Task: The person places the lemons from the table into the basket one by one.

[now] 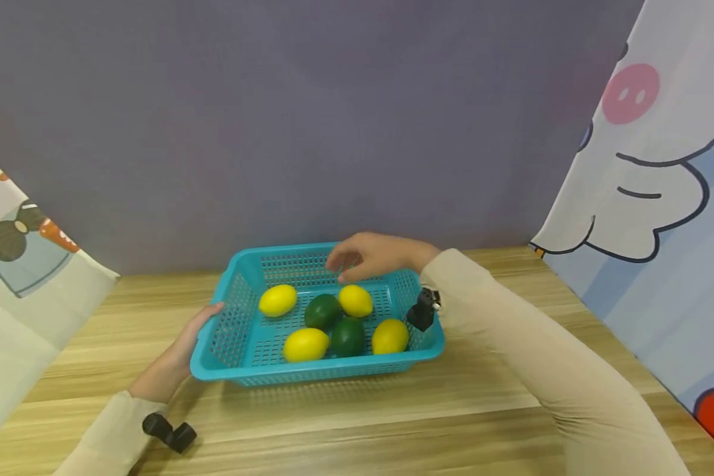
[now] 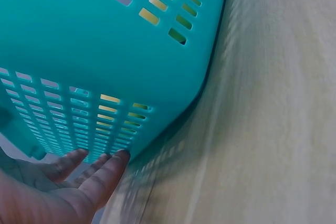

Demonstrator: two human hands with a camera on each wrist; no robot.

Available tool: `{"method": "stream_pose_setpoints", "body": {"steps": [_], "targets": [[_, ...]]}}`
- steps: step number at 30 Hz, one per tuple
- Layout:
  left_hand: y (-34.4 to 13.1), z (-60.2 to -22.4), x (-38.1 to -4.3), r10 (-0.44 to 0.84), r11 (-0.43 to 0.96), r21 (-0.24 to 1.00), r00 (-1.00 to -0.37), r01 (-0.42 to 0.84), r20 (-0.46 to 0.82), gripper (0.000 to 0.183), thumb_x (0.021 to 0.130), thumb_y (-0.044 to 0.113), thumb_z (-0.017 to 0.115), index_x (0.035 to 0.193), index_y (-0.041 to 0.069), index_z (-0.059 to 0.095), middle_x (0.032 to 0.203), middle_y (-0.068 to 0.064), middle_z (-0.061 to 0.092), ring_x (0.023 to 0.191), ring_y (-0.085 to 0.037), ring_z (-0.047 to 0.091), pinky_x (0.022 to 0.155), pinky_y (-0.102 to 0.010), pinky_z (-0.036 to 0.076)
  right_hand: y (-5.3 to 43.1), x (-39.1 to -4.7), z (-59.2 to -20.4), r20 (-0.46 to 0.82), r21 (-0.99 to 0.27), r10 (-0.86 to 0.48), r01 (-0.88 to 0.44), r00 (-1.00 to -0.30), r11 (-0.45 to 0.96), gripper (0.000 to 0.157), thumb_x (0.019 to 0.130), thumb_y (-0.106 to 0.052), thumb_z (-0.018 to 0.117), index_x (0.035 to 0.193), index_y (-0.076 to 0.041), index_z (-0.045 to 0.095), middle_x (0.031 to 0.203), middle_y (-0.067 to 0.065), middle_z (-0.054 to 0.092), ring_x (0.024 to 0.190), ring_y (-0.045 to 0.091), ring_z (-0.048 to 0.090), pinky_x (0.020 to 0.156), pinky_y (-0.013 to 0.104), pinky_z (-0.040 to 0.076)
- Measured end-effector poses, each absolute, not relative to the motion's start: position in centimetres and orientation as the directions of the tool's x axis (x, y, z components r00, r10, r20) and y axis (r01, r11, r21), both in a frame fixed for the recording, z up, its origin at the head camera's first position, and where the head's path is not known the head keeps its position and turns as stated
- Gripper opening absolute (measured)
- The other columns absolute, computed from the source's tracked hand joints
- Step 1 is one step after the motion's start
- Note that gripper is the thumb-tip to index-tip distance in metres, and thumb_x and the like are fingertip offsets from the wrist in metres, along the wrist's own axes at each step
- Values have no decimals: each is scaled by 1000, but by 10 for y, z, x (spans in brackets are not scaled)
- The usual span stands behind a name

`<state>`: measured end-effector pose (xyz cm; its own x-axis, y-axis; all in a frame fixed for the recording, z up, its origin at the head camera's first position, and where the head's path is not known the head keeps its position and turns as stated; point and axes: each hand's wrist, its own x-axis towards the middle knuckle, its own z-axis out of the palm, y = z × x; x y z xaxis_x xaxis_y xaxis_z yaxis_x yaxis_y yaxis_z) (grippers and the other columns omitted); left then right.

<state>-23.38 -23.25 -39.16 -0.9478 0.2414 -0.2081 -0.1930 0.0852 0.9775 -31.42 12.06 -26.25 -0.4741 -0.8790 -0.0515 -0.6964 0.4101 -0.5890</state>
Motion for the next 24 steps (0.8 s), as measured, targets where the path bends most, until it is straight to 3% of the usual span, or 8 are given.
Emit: {"method": "stream_pose_setpoints", "body": {"steps": [5, 9, 12, 17, 24], "targets": [[-233, -391, -234, 234, 79, 975, -946, -210, -223, 70, 97, 48, 21, 152, 11, -2, 145, -27, 25, 124, -38, 39, 92, -41, 43, 177, -320, -266, 127, -591, -769, -670, -627, 449, 26, 93, -13, 57, 117, -2, 61, 115, 12, 63, 104, 27, 60, 90, 41, 48], [-233, -390, -235, 255, 69, 979, -945, -192, -203, 70, 97, 48, 20, 152, 10, -2, 144, -28, 26, 122, -37, 41, 91, -39, 44, 215, -319, -277, 231, -588, -546, -562, -805, 581, 25, 95, -16, 56, 113, -1, 62, 112, 17, 64, 100, 30, 60, 84, 44, 49], [-232, -390, -236, 283, 59, 983, -941, -174, -183, 70, 97, 47, 20, 152, 11, -4, 144, -28, 24, 121, -37, 42, 90, -40, 45, 238, -318, -290, 256, -605, -372, -448, -892, 659, 28, 96, -20, 54, 115, 0, 61, 114, 20, 62, 103, 31, 57, 85, 46, 47], [-233, -390, -236, 303, 60, 984, -936, -167, -177, 69, 97, 46, 18, 151, 11, -7, 144, -29, 22, 122, -38, 41, 90, -42, 45, 263, -321, -320, 200, -669, -234, -308, -951, 677, 37, 98, -23, 50, 122, 5, 54, 120, 25, 57, 108, 35, 52, 90, 48, 43], [-233, -390, -237, 283, 34, 981, -939, -193, -195, 70, 97, 47, 20, 152, 11, -3, 145, -28, 23, 125, -39, 38, 93, -40, 43, 270, -323, -349, 141, -721, -140, -199, -980, 663, 47, 96, -27, 51, 128, 7, 46, 128, 30, 48, 114, 42, 48, 92, 52, 41]]}}
